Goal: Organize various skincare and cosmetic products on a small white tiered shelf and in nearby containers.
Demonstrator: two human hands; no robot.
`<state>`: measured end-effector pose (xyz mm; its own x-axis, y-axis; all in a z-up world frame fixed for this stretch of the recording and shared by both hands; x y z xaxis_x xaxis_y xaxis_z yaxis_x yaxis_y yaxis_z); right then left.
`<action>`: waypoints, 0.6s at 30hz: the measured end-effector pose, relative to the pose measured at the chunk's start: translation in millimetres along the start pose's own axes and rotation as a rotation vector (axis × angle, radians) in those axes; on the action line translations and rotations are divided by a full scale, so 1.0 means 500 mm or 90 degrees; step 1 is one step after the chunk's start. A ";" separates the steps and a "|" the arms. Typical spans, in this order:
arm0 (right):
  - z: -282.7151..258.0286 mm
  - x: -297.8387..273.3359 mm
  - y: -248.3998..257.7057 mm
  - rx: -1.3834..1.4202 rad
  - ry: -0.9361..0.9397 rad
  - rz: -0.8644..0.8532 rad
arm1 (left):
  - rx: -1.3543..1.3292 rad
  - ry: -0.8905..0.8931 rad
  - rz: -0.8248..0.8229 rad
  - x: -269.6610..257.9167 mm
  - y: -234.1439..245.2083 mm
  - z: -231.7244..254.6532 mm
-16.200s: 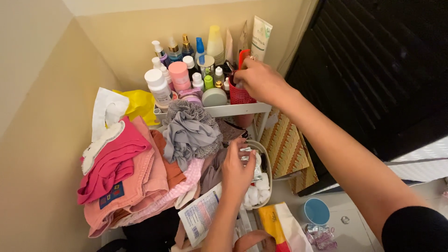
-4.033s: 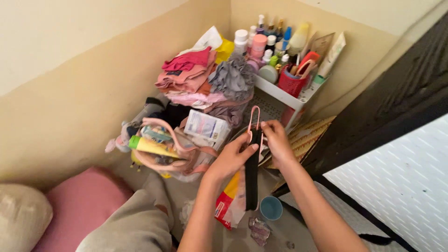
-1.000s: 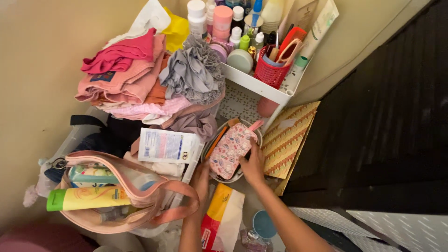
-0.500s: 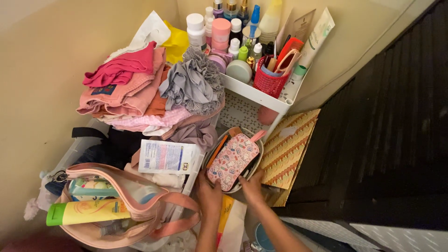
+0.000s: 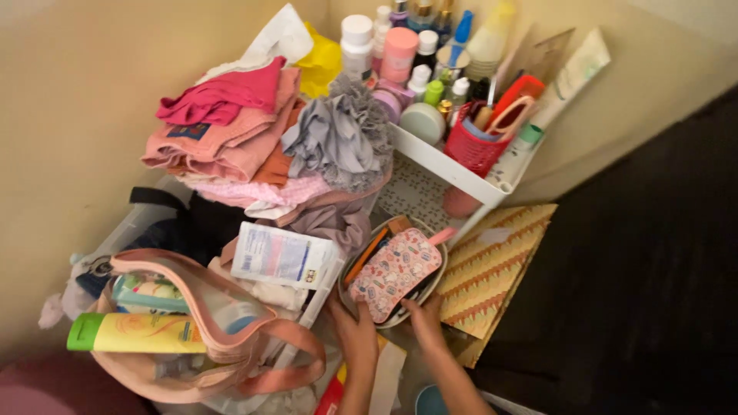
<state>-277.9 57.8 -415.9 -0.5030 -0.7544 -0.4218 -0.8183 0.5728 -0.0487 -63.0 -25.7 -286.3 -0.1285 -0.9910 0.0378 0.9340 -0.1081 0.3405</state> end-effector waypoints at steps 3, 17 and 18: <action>-0.076 -0.073 -0.047 0.065 -0.136 -0.043 | -0.131 0.077 -0.030 0.004 -0.006 -0.047; -0.375 -0.149 -0.180 -0.482 0.393 0.077 | -0.033 0.128 0.022 0.004 0.009 -0.062; -0.378 -0.127 -0.196 -0.488 0.379 0.021 | -0.057 0.137 0.014 0.007 0.000 -0.079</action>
<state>-218.4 -10.7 -213.4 -0.4154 -0.9009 0.1258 -0.6544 0.3920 0.6466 -50.2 -32.4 -323.2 -0.0423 -0.9861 -0.1607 0.9630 -0.0831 0.2565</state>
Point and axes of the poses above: each hand's wrist, its own x-axis towards the middle knuckle, its own y-axis out of the back of the hand, z = x × y, the point moved 9 cm from there along x, towards the middle knuckle, and after that the axes turned 15 degrees about -z, right-handed, at the moved point
